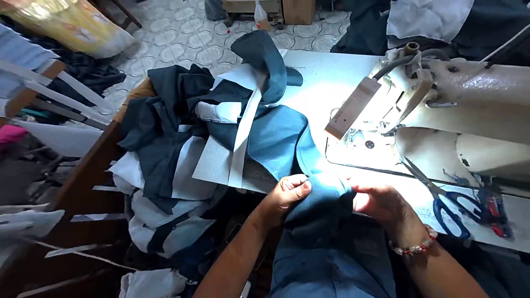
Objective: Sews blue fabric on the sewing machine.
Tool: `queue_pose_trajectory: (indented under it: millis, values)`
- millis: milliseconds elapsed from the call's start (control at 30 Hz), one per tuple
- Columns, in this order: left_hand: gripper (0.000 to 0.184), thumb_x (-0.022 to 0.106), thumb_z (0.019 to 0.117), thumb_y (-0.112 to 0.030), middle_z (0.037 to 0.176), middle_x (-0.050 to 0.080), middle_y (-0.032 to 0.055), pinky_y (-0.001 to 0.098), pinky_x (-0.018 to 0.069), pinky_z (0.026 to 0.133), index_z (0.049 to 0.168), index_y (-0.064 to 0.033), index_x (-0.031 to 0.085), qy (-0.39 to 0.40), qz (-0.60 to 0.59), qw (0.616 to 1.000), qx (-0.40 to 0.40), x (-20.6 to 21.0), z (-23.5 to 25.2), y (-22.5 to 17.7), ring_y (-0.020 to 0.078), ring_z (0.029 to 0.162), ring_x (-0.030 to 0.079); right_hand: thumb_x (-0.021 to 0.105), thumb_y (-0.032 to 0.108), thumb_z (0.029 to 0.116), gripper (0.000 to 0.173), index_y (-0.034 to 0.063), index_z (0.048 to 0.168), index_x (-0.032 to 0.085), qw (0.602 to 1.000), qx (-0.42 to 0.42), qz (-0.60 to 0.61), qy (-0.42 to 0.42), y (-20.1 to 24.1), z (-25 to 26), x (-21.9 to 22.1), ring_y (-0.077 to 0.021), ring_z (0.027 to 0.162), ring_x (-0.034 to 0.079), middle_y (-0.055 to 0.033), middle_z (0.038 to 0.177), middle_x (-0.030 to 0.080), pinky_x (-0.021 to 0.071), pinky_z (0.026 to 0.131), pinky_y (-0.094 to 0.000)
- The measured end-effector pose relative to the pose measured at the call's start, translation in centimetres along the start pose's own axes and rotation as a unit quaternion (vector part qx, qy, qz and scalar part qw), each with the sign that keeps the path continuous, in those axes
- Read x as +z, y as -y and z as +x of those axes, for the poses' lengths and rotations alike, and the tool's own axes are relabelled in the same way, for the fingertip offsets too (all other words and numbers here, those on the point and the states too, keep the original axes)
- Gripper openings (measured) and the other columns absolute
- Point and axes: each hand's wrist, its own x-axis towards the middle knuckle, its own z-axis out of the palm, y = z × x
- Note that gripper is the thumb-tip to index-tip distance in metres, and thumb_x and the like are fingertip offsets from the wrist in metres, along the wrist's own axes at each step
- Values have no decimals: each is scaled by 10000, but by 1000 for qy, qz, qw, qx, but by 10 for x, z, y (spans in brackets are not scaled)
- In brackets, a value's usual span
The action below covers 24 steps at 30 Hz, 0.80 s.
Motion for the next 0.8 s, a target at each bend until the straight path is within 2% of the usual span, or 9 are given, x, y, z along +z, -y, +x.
queue_pose_trajectory:
  millis: [100, 200, 300, 400, 467, 533, 633, 700, 800]
  values:
    - [291, 480, 1023, -92, 817, 731, -100, 189, 575, 746, 856, -219, 682, -10, -88, 996, -13, 1, 4, 12, -23, 774, 683, 897, 393, 710, 317, 199, 906, 740, 999, 17, 38, -1, -9, -6, -4, -32, 843, 715, 46, 892, 756, 589, 791, -204]
    - [246, 456, 1040, -140, 872, 753, -50, 223, 593, 788, 918, -201, 661, -16, -174, 984, -43, 1, 6, 23, 22, 830, 713, 810, 417, 826, 270, 202, 985, 770, 997, -6, 73, 38, -21, -9, -9, -40, 899, 730, 40, 950, 776, 587, 861, -215]
    - [150, 662, 971, -341, 945, 783, -40, 220, 601, 826, 999, -231, 762, 58, -248, 966, -36, -9, 5, 33, 31, 880, 736, 816, 384, 828, 193, 232, 929, 755, 998, 21, 49, -13, -19, -14, -9, -41, 843, 732, 42, 902, 772, 614, 763, -230]
    - [197, 692, 936, -443, 990, 772, -129, 165, 579, 824, 1051, -300, 765, 208, -152, 965, -43, -33, 11, 31, -43, 909, 708, 722, 289, 860, 43, 279, 862, 681, 981, 101, -165, 16, 9, -14, -17, 70, 740, 653, 166, 793, 710, 544, 696, -131]
    - [117, 660, 970, -349, 830, 699, -217, 98, 515, 692, 873, -300, 704, 280, -6, 955, -93, -45, 19, 15, -123, 772, 630, 705, 160, 849, 124, 192, 955, 649, 914, 126, -377, 80, 35, -9, -24, 111, 768, 628, 191, 809, 679, 523, 728, -105]
    - [102, 618, 926, -114, 748, 630, -164, 112, 478, 659, 829, -108, 651, 316, 222, 916, -109, -50, 28, -14, -113, 713, 572, 767, 200, 857, 174, 85, 974, 711, 827, 50, -544, 132, 47, -3, -29, 99, 793, 617, 126, 830, 691, 508, 731, -108]
    - [145, 711, 899, -158, 770, 691, 45, 392, 487, 723, 884, -22, 759, 228, 591, 773, 29, -60, 37, -41, 147, 745, 638, 709, 151, 886, 139, 14, 865, 717, 611, -226, -751, 110, 33, 18, -37, -170, 649, 617, -68, 699, 617, 495, 577, -327]
    - [174, 666, 929, -16, 971, 714, 167, 564, 483, 918, 1065, -43, 771, 119, 751, 648, 55, -59, 45, -39, 355, 971, 676, 663, 23, 901, 78, 19, 943, 728, 480, -302, -823, 16, 19, 38, -44, -330, 721, 646, -148, 761, 612, 528, 644, -476]
    - [387, 586, 926, 97, 1273, 649, 209, 548, 504, 993, 1267, -60, 686, 4, 845, 534, 13, -52, 52, -13, 413, 1218, 607, 622, -81, 914, 165, -12, 1017, 731, 402, -312, -860, -39, 9, 64, -55, -399, 858, 651, -202, 876, 647, 527, 807, -518]
